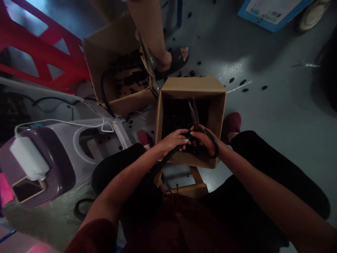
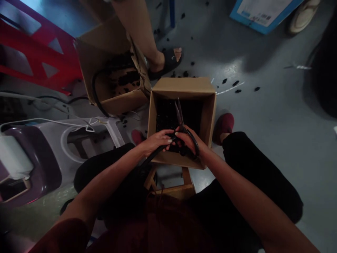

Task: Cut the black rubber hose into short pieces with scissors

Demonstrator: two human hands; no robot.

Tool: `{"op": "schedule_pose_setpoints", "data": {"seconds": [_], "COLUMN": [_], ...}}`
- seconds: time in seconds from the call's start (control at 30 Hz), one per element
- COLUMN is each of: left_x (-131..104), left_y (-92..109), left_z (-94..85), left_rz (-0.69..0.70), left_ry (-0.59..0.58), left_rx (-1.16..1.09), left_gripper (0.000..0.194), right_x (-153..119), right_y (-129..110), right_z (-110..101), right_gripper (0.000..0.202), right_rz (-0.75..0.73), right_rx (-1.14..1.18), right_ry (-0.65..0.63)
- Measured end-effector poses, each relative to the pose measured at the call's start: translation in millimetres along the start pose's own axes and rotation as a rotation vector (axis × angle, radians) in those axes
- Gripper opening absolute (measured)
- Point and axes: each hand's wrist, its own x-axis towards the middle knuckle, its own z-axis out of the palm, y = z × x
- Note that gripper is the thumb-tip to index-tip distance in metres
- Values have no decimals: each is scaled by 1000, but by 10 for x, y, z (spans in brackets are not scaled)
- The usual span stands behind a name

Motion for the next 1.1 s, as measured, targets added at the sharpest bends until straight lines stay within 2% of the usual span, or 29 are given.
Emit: {"op": "schedule_pose_setpoints", "data": {"seconds": [0.17, 0.27, 0.37, 0.43, 0.57, 0.67, 0.77, 1.1], "left_x": [-54, -104, -113, -88, -20, -2, -8, -36], "left_y": [-16, -31, -65, -100, -190, -255, -287, -148], "left_z": [54, 76, 80, 84, 121, 158, 181, 129], "left_rz": [-101, -159, -153, -137, -90, -28, 34, -9], "left_ry": [-55, -111, -147, -126, 8, 92, 113, -67], "left_rx": [-25, -101, -134, -98, 43, 124, 133, -150], "left_gripper": [29, 27, 26, 22, 11, 12, 16, 35], "right_x": [5, 22, 41, 45, 23, -8, -23, 6], "right_y": [-77, -120, -141, -147, -148, -147, -153, -194], "right_z": [-55, -120, -172, -177, -119, -74, -68, -119], "right_gripper": [35, 37, 36, 34, 31, 33, 33, 32], "right_rz": [-117, -159, -177, -204, -276, -315, -335, -331], "right_rx": [-128, -184, -205, -246, -306, -313, -307, -320], "right_ry": [68, 120, 152, 169, 224, 205, 162, 211]}}
